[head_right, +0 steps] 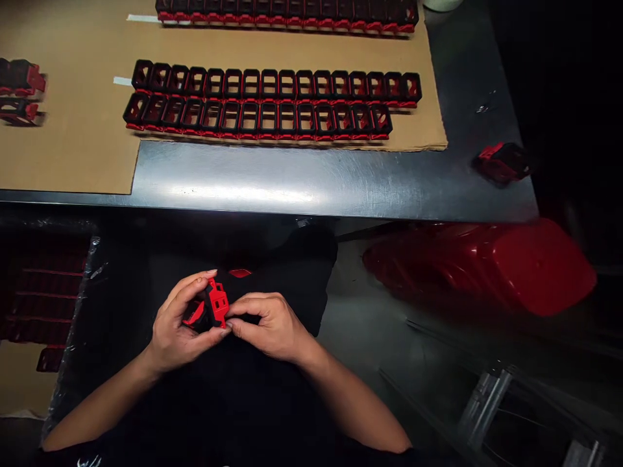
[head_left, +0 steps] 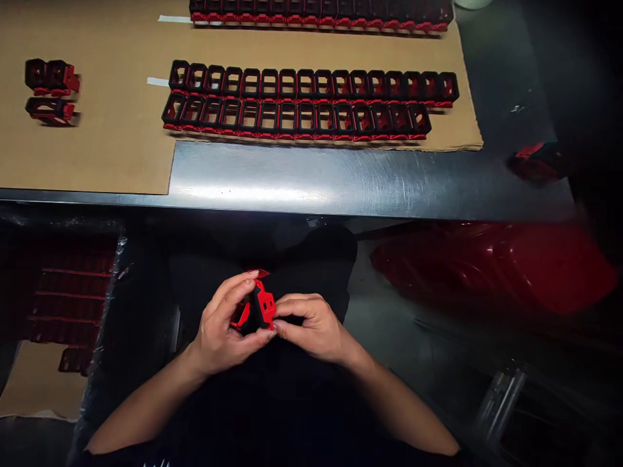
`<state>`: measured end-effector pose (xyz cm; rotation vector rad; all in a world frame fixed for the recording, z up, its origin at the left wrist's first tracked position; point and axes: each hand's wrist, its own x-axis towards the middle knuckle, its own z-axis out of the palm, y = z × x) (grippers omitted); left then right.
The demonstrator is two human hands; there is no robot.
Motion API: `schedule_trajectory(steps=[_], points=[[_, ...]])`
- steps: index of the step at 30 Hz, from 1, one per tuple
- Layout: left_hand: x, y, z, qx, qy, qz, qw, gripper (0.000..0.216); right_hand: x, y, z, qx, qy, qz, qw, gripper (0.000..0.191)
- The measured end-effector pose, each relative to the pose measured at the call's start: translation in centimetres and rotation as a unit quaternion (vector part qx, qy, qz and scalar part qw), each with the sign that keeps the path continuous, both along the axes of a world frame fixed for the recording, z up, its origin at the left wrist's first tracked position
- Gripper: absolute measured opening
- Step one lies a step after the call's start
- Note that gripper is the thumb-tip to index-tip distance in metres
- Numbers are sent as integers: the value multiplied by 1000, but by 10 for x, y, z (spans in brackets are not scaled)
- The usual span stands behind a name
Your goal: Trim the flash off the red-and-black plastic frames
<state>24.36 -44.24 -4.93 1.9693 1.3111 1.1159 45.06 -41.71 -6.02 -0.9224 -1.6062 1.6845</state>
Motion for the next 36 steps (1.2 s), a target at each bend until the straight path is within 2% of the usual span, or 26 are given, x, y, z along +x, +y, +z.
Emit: schedule_trajectory(steps=[5,8,11,16,20,24,30,33,36], points=[[3,-1,-6,69,35,11,997,90,7,5,12,-8,-28,-66,997,17],[4,-1,-10,102,58,15,993,98,4,4,20,-26,4,-82,996,29],[5,-1,-14,132,87,10,987,104,-4,1,27,10,-22,-90,996,42],[5,-5,-24,196,133,17,971,108,-12,-1,28,123,-103,-107,981,28],[4,-6,-28,203,112,14,973,106,-9,1,24,129,-84,-91,984,27],[3,-5,-27,197,87,-2,976,103,-6,2,21,71,-30,-89,993,29],[7,-4,-20,169,40,-44,984,106,1,2,15,-71,29,-59,995,26],[8,-3,-16,156,31,-55,986,107,4,1,13,-151,56,-49,986,24],[9,-3,-14,143,18,-57,988,111,5,1,11,-260,109,-29,959,29]])
